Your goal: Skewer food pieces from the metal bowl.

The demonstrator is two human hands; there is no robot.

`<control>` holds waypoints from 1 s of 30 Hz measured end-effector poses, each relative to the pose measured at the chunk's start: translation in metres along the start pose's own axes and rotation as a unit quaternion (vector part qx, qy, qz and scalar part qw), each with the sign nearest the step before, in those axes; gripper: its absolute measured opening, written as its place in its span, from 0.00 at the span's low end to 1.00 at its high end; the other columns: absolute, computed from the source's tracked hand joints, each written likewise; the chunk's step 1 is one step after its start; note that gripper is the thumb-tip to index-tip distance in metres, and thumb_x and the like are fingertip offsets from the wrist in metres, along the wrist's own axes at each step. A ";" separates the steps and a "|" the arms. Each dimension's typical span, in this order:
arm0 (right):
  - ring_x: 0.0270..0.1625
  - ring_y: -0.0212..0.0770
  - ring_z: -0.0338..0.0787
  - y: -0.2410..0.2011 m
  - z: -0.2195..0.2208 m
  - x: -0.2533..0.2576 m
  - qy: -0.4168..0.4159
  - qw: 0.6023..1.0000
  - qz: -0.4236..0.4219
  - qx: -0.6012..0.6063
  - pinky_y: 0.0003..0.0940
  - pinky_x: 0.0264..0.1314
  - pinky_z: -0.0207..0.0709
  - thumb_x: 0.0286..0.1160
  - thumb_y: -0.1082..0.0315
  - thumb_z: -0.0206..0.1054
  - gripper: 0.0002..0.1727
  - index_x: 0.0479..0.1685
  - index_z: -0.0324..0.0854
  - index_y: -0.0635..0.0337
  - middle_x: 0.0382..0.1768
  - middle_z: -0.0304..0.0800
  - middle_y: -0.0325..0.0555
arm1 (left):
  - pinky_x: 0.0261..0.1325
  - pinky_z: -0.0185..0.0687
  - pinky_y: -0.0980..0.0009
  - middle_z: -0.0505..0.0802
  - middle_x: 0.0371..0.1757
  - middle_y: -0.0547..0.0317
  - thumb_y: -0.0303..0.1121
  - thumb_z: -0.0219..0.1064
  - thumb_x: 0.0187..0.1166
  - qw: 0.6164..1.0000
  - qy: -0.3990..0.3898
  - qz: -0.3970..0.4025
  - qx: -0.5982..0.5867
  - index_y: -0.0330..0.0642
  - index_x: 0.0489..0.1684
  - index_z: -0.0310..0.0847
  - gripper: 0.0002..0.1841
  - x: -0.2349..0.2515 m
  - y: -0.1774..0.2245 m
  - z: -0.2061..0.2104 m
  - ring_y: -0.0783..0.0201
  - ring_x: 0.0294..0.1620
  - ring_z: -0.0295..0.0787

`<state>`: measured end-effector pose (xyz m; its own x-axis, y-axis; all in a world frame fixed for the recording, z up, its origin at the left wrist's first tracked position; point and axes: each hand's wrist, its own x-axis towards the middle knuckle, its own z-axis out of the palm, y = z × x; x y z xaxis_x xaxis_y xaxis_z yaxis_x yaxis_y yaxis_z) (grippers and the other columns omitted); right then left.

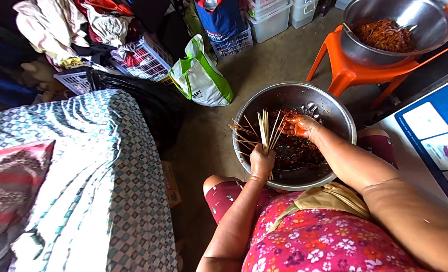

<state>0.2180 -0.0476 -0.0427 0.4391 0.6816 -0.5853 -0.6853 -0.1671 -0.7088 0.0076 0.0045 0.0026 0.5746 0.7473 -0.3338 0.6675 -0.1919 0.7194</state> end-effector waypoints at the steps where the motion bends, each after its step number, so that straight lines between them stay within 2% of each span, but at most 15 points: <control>1: 0.40 0.43 0.91 0.000 0.000 0.000 -0.003 1.000 -0.001 -0.007 0.41 0.50 0.89 0.91 0.70 0.53 0.12 0.64 0.70 0.64 0.40 0.84 0.49 | 0.52 0.82 0.54 0.90 0.39 0.49 0.31 0.68 0.76 1.000 -0.001 -0.003 0.003 0.35 0.49 0.83 0.11 0.000 0.001 0.000 0.56 0.43 0.88; 8: 0.38 0.44 0.92 0.001 0.002 -0.003 -0.007 0.999 0.021 -0.029 0.42 0.48 0.89 0.91 0.69 0.53 0.12 0.64 0.71 0.65 0.39 0.85 0.49 | 0.55 0.83 0.53 0.90 0.40 0.47 0.31 0.67 0.78 1.000 0.002 0.000 0.008 0.34 0.53 0.82 0.12 -0.002 0.001 0.001 0.54 0.45 0.89; 12: 0.39 0.46 0.93 0.007 0.007 -0.007 -0.034 0.998 0.041 -0.025 0.44 0.50 0.90 0.93 0.66 0.50 0.12 0.61 0.71 0.64 0.40 0.87 0.49 | 0.44 0.89 0.60 0.91 0.33 0.52 0.29 0.63 0.80 0.999 0.020 0.019 -0.047 0.33 0.57 0.78 0.13 0.000 -0.008 0.007 0.61 0.33 0.92; 14: 0.39 0.46 0.93 0.014 0.013 -0.012 -0.064 0.996 0.054 -0.035 0.45 0.49 0.90 0.93 0.66 0.49 0.12 0.58 0.73 0.64 0.39 0.88 0.49 | 0.41 0.90 0.62 0.91 0.32 0.54 0.28 0.62 0.80 0.998 0.022 0.023 -0.061 0.33 0.58 0.76 0.13 0.001 -0.011 0.008 0.62 0.30 0.92; 20: 0.34 0.43 0.93 0.036 0.029 -0.022 -0.157 0.973 0.108 -0.127 0.41 0.45 0.91 0.91 0.68 0.54 0.10 0.55 0.76 0.65 0.33 0.89 0.46 | 0.43 0.89 0.59 0.91 0.33 0.50 0.25 0.61 0.79 0.998 0.031 0.011 -0.047 0.32 0.59 0.74 0.13 0.000 -0.009 0.008 0.59 0.32 0.92; 23: 0.33 0.42 0.93 0.033 0.018 -0.015 -0.164 0.959 0.084 -0.216 0.38 0.40 0.91 0.89 0.72 0.57 0.09 0.58 0.76 0.66 0.40 0.90 0.50 | 0.44 0.89 0.59 0.91 0.34 0.51 0.26 0.61 0.81 0.999 0.028 0.009 -0.040 0.32 0.59 0.73 0.13 0.001 -0.009 0.008 0.59 0.33 0.92; 24: 0.31 0.41 0.91 0.033 0.013 -0.011 -0.144 0.945 0.050 -0.289 0.36 0.37 0.90 0.86 0.74 0.60 0.09 0.57 0.78 0.68 0.40 0.89 0.51 | 0.44 0.89 0.59 0.91 0.34 0.51 0.26 0.61 0.81 0.999 0.025 0.008 -0.040 0.32 0.60 0.73 0.13 0.001 -0.009 0.007 0.59 0.33 0.92; 25: 0.30 0.41 0.90 0.036 0.006 -0.002 -0.115 0.915 0.009 -0.388 0.37 0.36 0.88 0.83 0.74 0.65 0.09 0.55 0.81 0.70 0.41 0.88 0.53 | 0.44 0.89 0.60 0.91 0.34 0.51 0.26 0.60 0.81 0.999 0.025 0.008 -0.040 0.33 0.60 0.73 0.13 0.002 -0.009 0.007 0.59 0.33 0.92; 26: 0.31 0.45 0.90 0.042 -0.002 0.010 -0.080 0.864 -0.034 -0.496 0.42 0.38 0.88 0.78 0.73 0.71 0.09 0.50 0.84 0.69 0.39 0.90 0.56 | 0.44 0.89 0.60 0.91 0.34 0.51 0.26 0.60 0.81 0.999 0.025 0.009 -0.040 0.33 0.60 0.73 0.13 0.002 -0.009 0.007 0.59 0.33 0.92; 27: 0.38 0.53 0.92 0.046 -0.009 0.020 -0.049 0.801 -0.060 -0.594 0.54 0.44 0.88 0.71 0.71 0.76 0.12 0.48 0.87 0.68 0.41 0.91 0.60 | 0.44 0.89 0.60 0.91 0.34 0.51 0.27 0.60 0.82 0.999 0.025 0.010 -0.038 0.33 0.59 0.73 0.12 0.002 -0.009 0.007 0.59 0.33 0.92; 28: 0.51 0.61 0.92 0.048 -0.010 0.023 -0.034 0.742 -0.062 -0.667 0.65 0.55 0.84 0.67 0.68 0.79 0.17 0.52 0.87 0.66 0.47 0.91 0.64 | 0.44 0.89 0.61 0.91 0.33 0.52 0.27 0.61 0.82 0.999 0.025 0.010 -0.035 0.33 0.59 0.73 0.12 0.002 -0.009 0.007 0.60 0.32 0.92; 29: 0.61 0.66 0.89 0.047 -0.006 0.018 -0.032 0.697 -0.047 -0.715 0.71 0.63 0.79 0.67 0.65 0.79 0.22 0.59 0.85 0.64 0.55 0.90 0.66 | 0.43 0.89 0.61 0.91 0.33 0.53 0.27 0.61 0.82 0.999 0.024 0.008 -0.032 0.33 0.59 0.73 0.12 0.002 -0.008 0.007 0.60 0.32 0.92; 30: 0.66 0.68 0.86 0.045 0.001 0.010 -0.036 0.666 -0.034 -0.745 0.73 0.67 0.76 0.69 0.65 0.78 0.24 0.64 0.82 0.63 0.60 0.88 0.66 | 0.43 0.89 0.61 0.91 0.33 0.53 0.27 0.60 0.82 0.999 0.024 0.007 -0.032 0.33 0.59 0.73 0.12 0.002 -0.008 0.007 0.61 0.31 0.92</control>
<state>0.1905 -0.0475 -0.0803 0.3734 0.7472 -0.5498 0.6941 -0.6182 -0.3687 0.0064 0.0028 -0.0081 0.5593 0.7748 -0.2946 0.6267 -0.1626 0.7621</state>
